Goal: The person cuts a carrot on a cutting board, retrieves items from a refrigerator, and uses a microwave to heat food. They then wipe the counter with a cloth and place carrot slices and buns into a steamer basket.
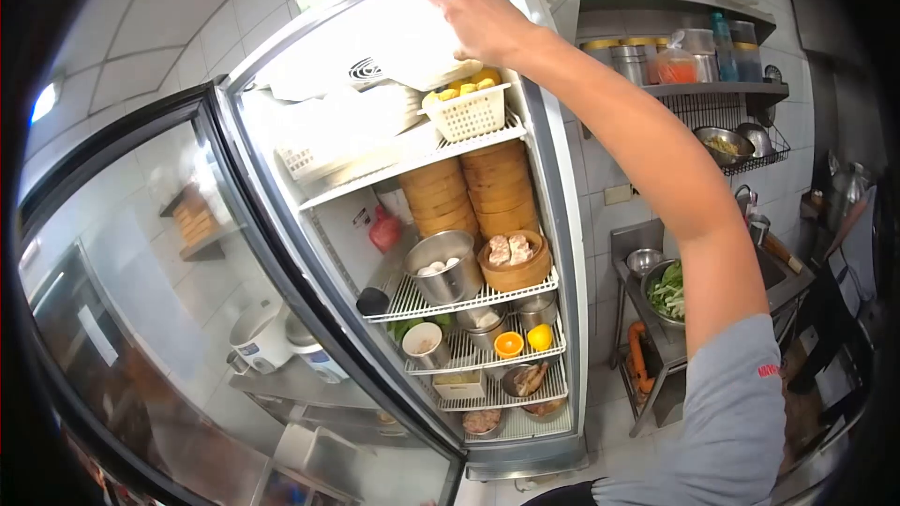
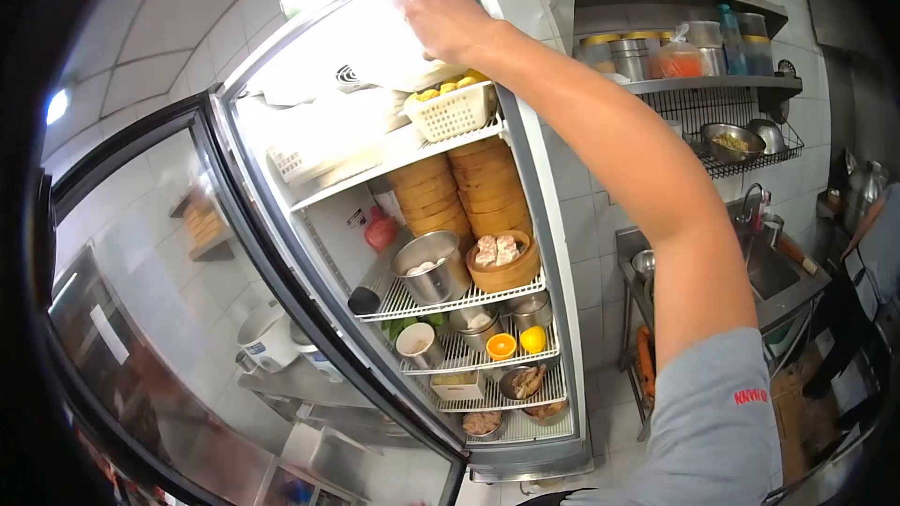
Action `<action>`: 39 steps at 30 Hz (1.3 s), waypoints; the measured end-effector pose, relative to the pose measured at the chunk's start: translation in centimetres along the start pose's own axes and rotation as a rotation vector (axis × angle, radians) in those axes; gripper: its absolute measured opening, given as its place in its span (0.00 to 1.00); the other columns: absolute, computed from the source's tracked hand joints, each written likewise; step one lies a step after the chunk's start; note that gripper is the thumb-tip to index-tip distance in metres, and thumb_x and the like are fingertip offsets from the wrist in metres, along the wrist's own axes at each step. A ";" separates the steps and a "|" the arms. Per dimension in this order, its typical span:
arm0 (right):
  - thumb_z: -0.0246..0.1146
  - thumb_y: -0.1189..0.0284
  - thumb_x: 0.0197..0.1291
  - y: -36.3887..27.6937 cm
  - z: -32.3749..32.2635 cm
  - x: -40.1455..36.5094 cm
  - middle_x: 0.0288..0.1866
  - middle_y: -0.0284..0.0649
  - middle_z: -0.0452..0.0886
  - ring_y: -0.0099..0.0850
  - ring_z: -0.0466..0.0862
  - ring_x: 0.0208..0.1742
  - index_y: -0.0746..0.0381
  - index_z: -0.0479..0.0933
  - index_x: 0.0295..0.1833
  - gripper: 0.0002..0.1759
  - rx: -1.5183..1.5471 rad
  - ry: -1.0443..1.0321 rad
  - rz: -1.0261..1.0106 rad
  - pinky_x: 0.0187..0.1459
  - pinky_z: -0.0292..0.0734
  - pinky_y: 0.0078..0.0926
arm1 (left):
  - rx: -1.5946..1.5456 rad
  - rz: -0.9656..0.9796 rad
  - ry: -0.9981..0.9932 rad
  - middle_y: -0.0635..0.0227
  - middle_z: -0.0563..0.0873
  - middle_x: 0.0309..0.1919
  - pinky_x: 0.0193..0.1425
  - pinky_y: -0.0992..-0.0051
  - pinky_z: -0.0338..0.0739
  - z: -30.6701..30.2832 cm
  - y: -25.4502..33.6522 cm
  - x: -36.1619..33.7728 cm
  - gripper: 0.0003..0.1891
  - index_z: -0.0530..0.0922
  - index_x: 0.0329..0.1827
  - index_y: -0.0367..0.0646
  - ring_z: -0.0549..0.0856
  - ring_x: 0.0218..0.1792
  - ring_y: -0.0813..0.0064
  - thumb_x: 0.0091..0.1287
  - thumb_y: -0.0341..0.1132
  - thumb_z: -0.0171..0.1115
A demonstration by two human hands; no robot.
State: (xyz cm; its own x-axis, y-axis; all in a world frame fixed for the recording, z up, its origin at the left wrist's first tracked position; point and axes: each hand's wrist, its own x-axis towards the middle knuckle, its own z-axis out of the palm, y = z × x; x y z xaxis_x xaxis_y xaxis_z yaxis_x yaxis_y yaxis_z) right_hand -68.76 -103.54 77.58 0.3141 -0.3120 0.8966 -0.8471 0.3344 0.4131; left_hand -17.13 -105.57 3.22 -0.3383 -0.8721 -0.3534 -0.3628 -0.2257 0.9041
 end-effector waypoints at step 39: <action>0.66 0.83 0.52 -0.8 -17.1 -3.6 0.54 0.61 0.75 0.51 0.78 0.60 0.77 0.74 0.53 0.21 0.216 0.143 -0.065 0.61 0.80 0.40 | 0.777 1.097 0.101 0.64 0.86 0.31 0.25 0.72 0.83 14.0 88.1 8.0 0.09 0.86 0.46 0.44 0.84 0.25 0.72 0.65 0.34 0.63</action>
State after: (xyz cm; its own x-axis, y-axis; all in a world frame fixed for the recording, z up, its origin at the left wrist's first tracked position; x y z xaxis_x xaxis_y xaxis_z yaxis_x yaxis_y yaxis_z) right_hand -61.85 -87.50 76.75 0.4149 -0.1926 0.8893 -0.8904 0.1154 0.4404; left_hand -63.96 -126.39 76.71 -0.7163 -0.4780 0.5083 -0.3541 0.8767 0.3255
